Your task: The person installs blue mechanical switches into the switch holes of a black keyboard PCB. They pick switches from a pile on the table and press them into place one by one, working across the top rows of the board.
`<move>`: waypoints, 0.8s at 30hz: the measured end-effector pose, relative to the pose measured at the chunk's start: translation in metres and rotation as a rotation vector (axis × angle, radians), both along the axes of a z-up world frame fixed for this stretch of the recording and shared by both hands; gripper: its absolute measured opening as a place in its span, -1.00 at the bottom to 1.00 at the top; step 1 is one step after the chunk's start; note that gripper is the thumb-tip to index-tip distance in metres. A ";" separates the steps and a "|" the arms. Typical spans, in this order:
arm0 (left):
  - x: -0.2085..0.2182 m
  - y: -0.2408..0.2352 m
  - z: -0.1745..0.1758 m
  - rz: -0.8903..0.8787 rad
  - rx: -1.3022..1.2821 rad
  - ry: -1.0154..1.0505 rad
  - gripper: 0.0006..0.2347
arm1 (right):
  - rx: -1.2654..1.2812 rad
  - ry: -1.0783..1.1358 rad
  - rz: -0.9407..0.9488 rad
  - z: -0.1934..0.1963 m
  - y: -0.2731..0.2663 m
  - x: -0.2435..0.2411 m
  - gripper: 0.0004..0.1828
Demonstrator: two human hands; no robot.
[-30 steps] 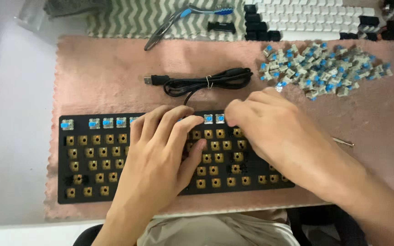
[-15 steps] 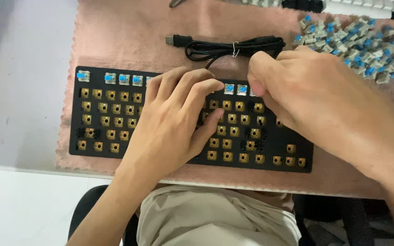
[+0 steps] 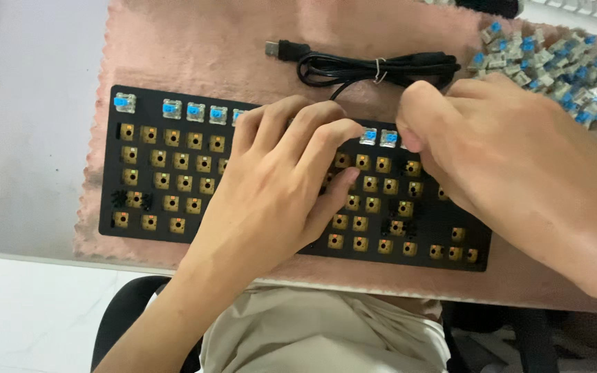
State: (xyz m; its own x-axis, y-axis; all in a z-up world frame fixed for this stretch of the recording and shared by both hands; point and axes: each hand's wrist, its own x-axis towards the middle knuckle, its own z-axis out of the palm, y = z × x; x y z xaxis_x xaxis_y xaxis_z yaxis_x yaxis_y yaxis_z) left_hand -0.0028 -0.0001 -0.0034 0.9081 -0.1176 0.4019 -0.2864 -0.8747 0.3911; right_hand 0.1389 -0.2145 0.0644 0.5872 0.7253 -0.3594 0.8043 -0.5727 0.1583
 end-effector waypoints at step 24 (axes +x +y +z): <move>-0.001 0.001 -0.001 -0.049 -0.004 -0.022 -0.73 | 0.465 -0.138 -0.187 -0.024 -0.058 0.005 -0.70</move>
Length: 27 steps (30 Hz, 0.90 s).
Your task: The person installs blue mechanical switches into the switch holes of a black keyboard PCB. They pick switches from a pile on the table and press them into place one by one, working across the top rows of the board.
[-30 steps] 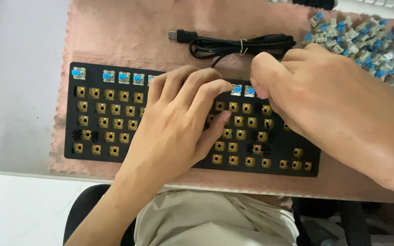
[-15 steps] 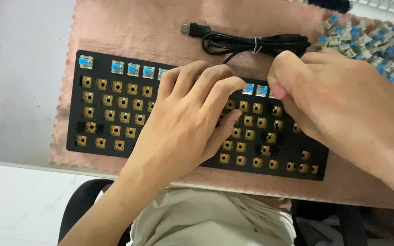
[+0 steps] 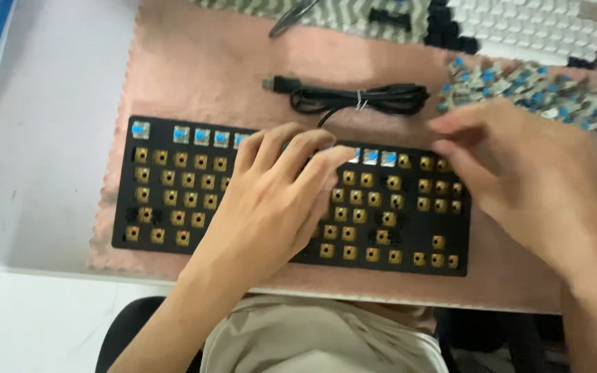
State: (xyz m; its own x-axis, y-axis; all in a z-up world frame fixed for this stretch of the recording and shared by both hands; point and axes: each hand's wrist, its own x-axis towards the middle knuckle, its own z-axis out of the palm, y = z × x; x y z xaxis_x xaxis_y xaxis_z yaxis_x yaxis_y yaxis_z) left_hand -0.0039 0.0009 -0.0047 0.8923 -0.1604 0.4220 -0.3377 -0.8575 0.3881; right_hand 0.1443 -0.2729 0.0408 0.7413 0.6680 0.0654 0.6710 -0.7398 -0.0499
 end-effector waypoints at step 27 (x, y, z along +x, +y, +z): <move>0.012 -0.033 0.006 -0.017 0.113 0.060 -0.36 | 0.159 -0.118 -0.010 -0.042 -0.071 0.039 -0.85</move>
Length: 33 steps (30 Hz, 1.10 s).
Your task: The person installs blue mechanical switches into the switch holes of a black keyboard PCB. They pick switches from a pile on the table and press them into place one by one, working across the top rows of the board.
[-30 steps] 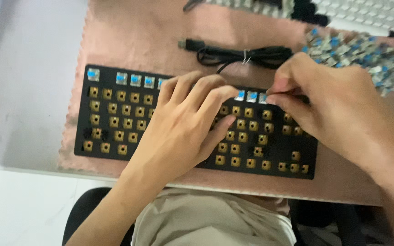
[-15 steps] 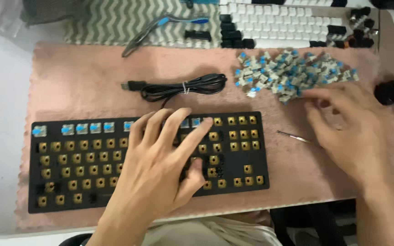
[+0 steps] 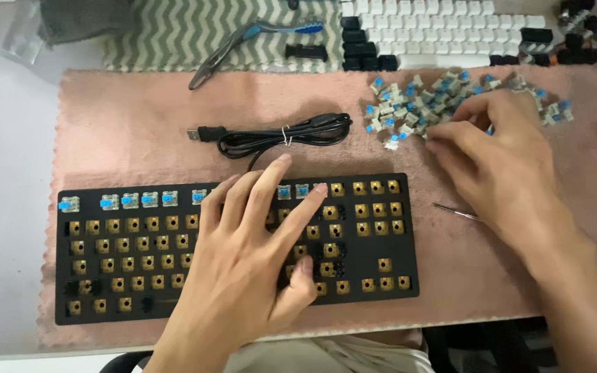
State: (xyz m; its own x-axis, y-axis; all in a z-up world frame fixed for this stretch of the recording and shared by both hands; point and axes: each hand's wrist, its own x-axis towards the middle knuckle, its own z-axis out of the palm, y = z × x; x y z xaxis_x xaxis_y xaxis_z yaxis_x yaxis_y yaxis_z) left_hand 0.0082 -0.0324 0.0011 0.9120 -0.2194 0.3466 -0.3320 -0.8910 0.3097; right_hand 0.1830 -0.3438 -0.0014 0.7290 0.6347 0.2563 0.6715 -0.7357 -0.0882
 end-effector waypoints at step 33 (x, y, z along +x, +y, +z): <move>-0.003 -0.001 -0.004 -0.009 -0.131 0.008 -0.47 | 0.625 0.595 0.002 0.028 0.047 -0.059 -0.71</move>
State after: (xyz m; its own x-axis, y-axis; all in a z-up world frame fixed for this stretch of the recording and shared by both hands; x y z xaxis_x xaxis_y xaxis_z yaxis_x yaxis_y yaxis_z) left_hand 0.0049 -0.0335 -0.0030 0.9131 -0.1814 0.3652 -0.3371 -0.8397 0.4258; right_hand 0.1238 -0.2965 0.0263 0.8519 0.5062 0.1345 0.3864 -0.4341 -0.8138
